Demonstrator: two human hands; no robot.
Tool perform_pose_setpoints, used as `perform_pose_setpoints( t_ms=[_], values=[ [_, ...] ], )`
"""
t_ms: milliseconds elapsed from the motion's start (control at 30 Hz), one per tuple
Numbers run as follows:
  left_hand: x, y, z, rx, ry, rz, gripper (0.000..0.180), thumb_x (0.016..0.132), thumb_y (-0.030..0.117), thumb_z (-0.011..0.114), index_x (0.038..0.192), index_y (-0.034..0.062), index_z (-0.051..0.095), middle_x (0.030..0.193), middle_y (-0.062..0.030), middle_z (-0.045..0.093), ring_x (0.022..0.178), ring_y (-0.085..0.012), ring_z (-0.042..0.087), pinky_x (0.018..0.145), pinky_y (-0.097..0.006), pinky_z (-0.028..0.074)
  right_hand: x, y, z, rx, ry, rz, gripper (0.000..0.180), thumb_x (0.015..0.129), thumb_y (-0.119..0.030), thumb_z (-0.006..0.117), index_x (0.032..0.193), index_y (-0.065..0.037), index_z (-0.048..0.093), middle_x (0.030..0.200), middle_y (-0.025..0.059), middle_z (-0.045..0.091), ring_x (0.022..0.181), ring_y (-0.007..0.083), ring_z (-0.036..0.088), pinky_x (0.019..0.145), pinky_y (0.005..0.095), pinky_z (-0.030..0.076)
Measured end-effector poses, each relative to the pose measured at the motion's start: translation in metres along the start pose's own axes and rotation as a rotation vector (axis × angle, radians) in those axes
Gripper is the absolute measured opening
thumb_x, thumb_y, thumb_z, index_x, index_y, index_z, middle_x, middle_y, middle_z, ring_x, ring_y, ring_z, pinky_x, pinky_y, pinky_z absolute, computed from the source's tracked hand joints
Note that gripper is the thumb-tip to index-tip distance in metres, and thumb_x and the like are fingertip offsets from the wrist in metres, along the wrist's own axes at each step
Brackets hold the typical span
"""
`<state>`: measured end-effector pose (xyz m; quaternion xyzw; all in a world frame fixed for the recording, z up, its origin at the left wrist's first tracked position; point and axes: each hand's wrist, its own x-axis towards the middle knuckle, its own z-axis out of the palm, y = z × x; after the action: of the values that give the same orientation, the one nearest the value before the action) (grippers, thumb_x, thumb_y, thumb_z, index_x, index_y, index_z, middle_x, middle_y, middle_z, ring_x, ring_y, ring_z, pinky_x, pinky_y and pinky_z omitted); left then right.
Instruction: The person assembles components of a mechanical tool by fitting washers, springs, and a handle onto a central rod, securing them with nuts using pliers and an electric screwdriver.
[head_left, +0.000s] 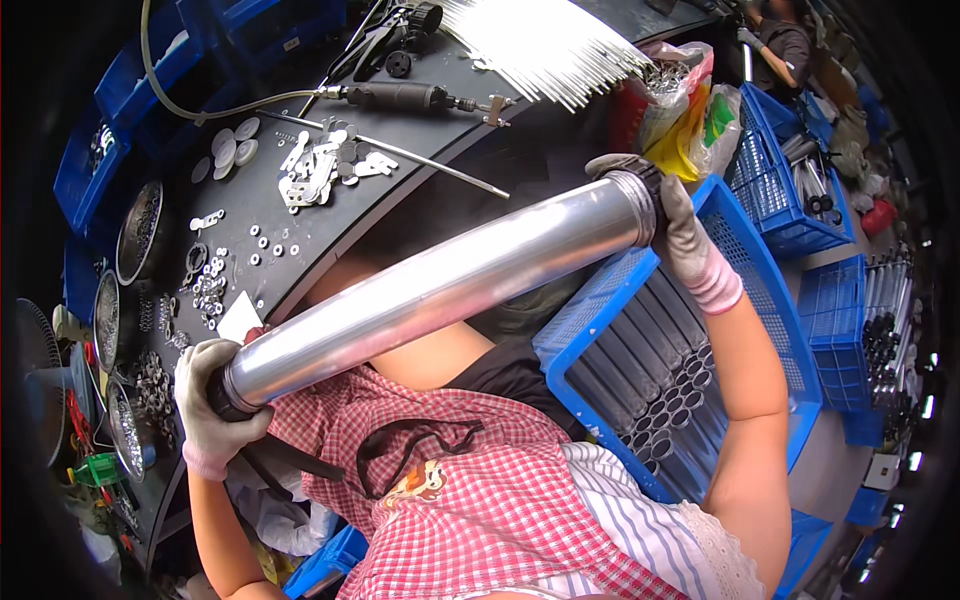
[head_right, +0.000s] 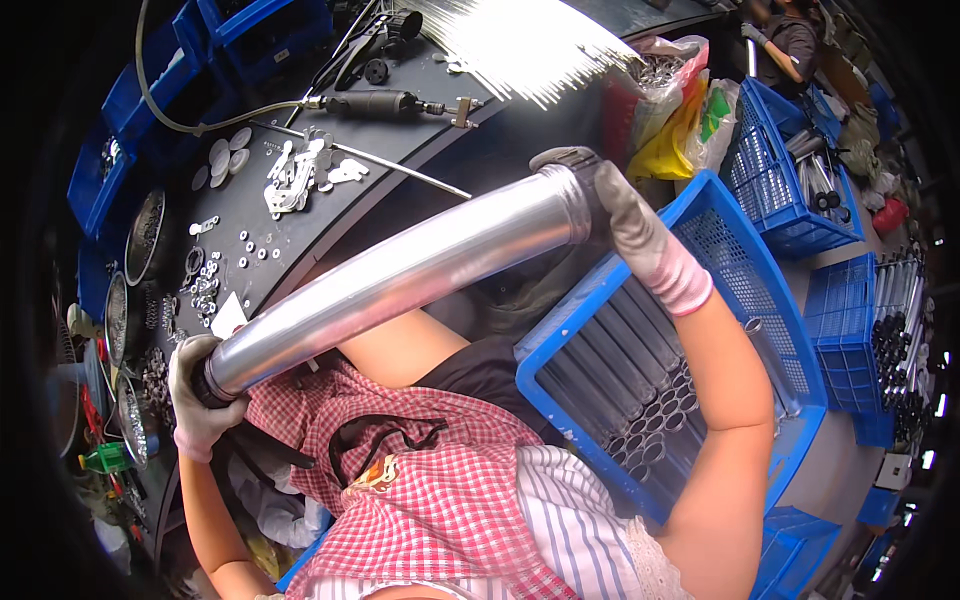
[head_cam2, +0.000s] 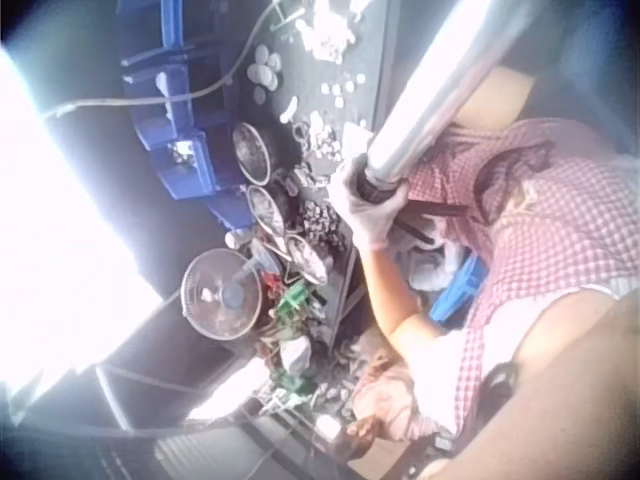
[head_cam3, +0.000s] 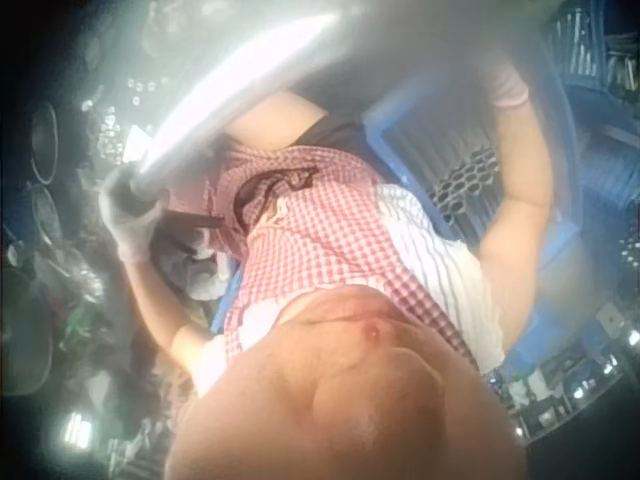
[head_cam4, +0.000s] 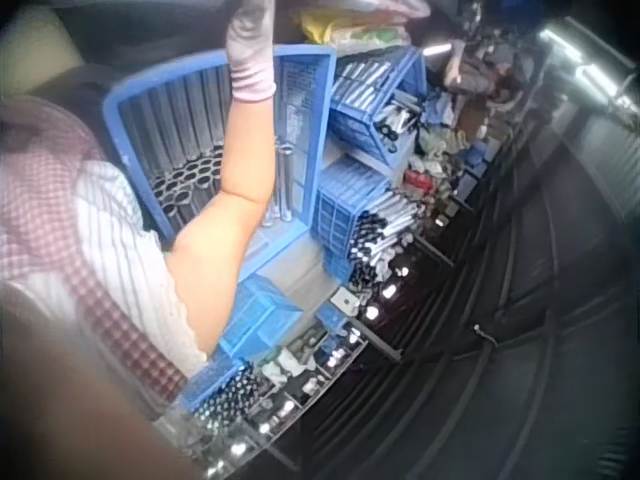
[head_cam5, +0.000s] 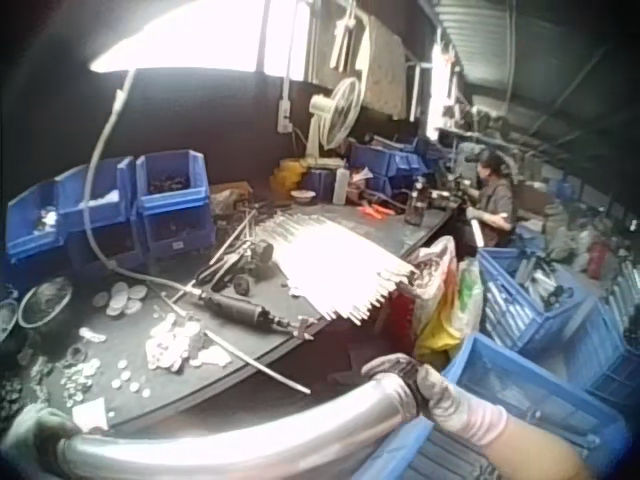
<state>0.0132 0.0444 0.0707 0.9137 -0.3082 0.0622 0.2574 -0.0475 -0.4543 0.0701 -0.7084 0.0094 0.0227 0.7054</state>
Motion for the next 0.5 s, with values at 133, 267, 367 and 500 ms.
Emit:
perform_pose_setpoints(
  t_ms=[133,267,367,500],
  values=[
    [0.002,-0.009,0.003,-0.108,0.073,0.038,0.063,0.043,0.015,0.075,0.103,0.0065,0.057,0.096,-0.0116,0.061,0.089,-0.0296,0.058,0.085,-0.040,0.043,-0.027,-0.025,-0.005,-0.051,-0.122,-0.127,0.094,0.072,-0.061,0.074,0.138,-0.006,0.037,0.126,0.0080,0.049,0.117,0.0184,0.050,0.102,0.0331,0.040],
    [-0.005,-0.017,-0.010,-0.267,-0.031,-0.098,0.065,0.044,0.015,0.075,0.105,0.0033,0.056,0.095,-0.0095,0.060,0.087,-0.0210,0.059,0.084,-0.033,0.046,-0.035,-0.028,-0.003,-0.268,-0.150,-0.543,0.075,0.067,-0.017,0.085,0.129,-0.009,0.044,0.133,0.0154,0.046,0.119,0.0256,0.052,0.099,0.0361,0.044],
    [-0.005,-0.019,-0.016,-0.477,-0.124,-0.271,0.067,0.044,0.018,0.075,0.106,0.0013,0.055,0.095,-0.0078,0.060,0.089,-0.0174,0.058,0.087,-0.031,0.045,-0.037,-0.039,-0.005,-0.741,-0.149,-0.983,0.064,0.068,-0.007,0.081,0.121,-0.011,0.047,0.133,0.0214,0.045,0.114,0.0318,0.055,0.095,0.0383,0.047],
    [0.003,-0.022,-0.025,-0.539,-0.258,-0.292,0.072,0.042,0.023,0.076,0.107,0.0004,0.054,0.095,-0.0074,0.059,0.091,-0.0158,0.058,0.087,-0.029,0.045,-0.039,-0.054,-0.006,-0.754,-0.204,-1.110,0.040,0.062,-0.011,0.083,0.090,-0.008,0.054,0.127,0.0248,0.049,0.102,0.0373,0.059,0.082,0.0410,0.053]
  ],
)
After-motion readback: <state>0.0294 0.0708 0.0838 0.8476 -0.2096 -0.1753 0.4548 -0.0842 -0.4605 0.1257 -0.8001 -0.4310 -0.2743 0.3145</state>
